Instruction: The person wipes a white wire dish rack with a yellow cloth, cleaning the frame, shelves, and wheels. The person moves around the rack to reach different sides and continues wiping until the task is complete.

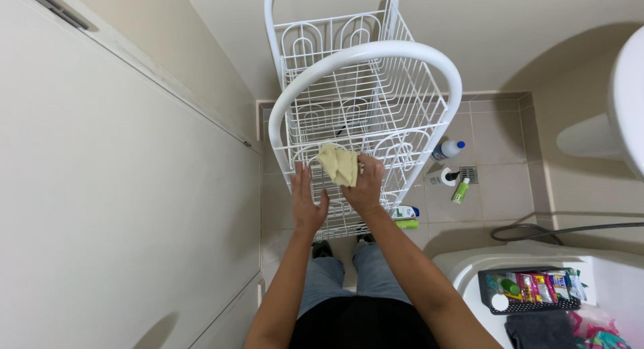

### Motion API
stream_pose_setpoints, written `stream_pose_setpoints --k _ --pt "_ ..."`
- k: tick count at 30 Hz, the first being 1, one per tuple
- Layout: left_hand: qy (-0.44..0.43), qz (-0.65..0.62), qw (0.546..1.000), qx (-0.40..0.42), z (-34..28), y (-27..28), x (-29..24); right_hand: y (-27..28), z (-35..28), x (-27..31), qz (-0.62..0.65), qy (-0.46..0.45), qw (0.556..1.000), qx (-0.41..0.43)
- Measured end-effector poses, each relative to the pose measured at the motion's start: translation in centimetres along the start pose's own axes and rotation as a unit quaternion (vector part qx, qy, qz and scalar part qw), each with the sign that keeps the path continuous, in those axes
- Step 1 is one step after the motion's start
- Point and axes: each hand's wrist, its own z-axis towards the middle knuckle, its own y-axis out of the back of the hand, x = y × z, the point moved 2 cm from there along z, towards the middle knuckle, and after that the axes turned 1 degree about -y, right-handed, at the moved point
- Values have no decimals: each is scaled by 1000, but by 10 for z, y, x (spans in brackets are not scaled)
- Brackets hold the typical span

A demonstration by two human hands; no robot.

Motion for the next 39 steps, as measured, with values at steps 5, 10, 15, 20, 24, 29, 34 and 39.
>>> stream_pose_setpoints --k 5,10,15,20,24,29,34,39 --pt "31 15 997 -73 3 18 12 -19 36 18 29 33 998 -35" --pt "85 -57 992 -74 11 30 29 -45 12 44 78 36 996 23" --pt "109 -68 991 -45 -15 15 57 -55 -16 71 2 123 990 70" --pt "89 -124 988 -39 -5 25 30 -54 -28 53 -38 151 987 43" --pt "114 -161 980 -34 -2 29 26 -69 -12 34 -44 93 994 -20" --pt "154 -200 967 -29 -1 34 26 -54 69 71 -26 60 996 -67" --pt "252 -304 919 2 0 46 31 -74 53 93 -78 129 986 -65" --pt "336 -304 891 21 -20 33 59 -93 -14 77 2 184 983 -3"
